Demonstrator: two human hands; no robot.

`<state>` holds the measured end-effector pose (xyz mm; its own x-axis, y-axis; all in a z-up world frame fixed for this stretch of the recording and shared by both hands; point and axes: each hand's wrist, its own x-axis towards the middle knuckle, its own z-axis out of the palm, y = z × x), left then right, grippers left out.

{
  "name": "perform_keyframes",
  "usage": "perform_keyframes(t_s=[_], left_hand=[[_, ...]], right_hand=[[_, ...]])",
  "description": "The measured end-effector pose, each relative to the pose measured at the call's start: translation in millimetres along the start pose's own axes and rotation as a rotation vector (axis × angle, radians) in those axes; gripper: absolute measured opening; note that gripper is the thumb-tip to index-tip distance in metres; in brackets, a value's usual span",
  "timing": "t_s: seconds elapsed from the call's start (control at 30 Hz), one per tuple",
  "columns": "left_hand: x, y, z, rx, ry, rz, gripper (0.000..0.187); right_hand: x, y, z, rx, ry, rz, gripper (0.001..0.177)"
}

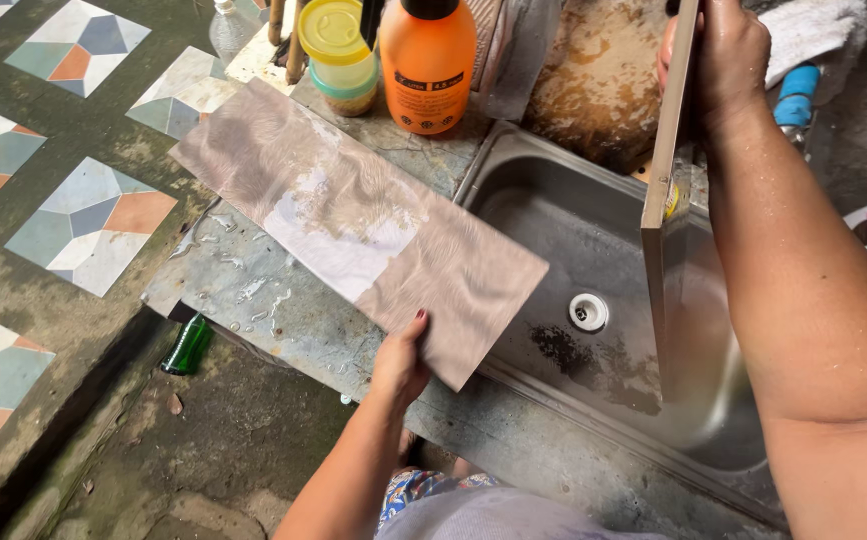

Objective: The person washes rectangular tiles by hand in a sink, applying water and scrubbing the surfaces with a sponge before setting them aside.

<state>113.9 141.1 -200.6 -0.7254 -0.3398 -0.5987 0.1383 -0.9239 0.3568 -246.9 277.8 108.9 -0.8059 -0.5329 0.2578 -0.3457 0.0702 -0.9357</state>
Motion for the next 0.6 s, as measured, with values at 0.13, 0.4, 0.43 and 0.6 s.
perform_keyframes(t_s=[0.13, 0.4, 0.43, 0.6], left_hand=[[-31.2, 20.6, -38.6, 0.117, 0.07, -0.084, 0.037], [-84.2, 83.9, -106.3, 0.369, 0.109, -0.179, 0.039], [-88.7, 91.2, -115.9, 0.388, 0.118, -0.194, 0.04], [-98.6, 117.2, -149.8, 0.499, 0.148, -0.214, 0.042]], right_hand=[[20.7, 30.8, -14.3, 0.03, -0.014, -0.089, 0.06], [63.6, 110.2, -43.1, -0.171, 0.176, -0.224, 0.046], [64.8, 116.9, -42.7, -0.191, 0.185, -0.224, 0.046], [71.8, 124.8, -25.7, -0.215, 0.182, -0.229, 0.045]])
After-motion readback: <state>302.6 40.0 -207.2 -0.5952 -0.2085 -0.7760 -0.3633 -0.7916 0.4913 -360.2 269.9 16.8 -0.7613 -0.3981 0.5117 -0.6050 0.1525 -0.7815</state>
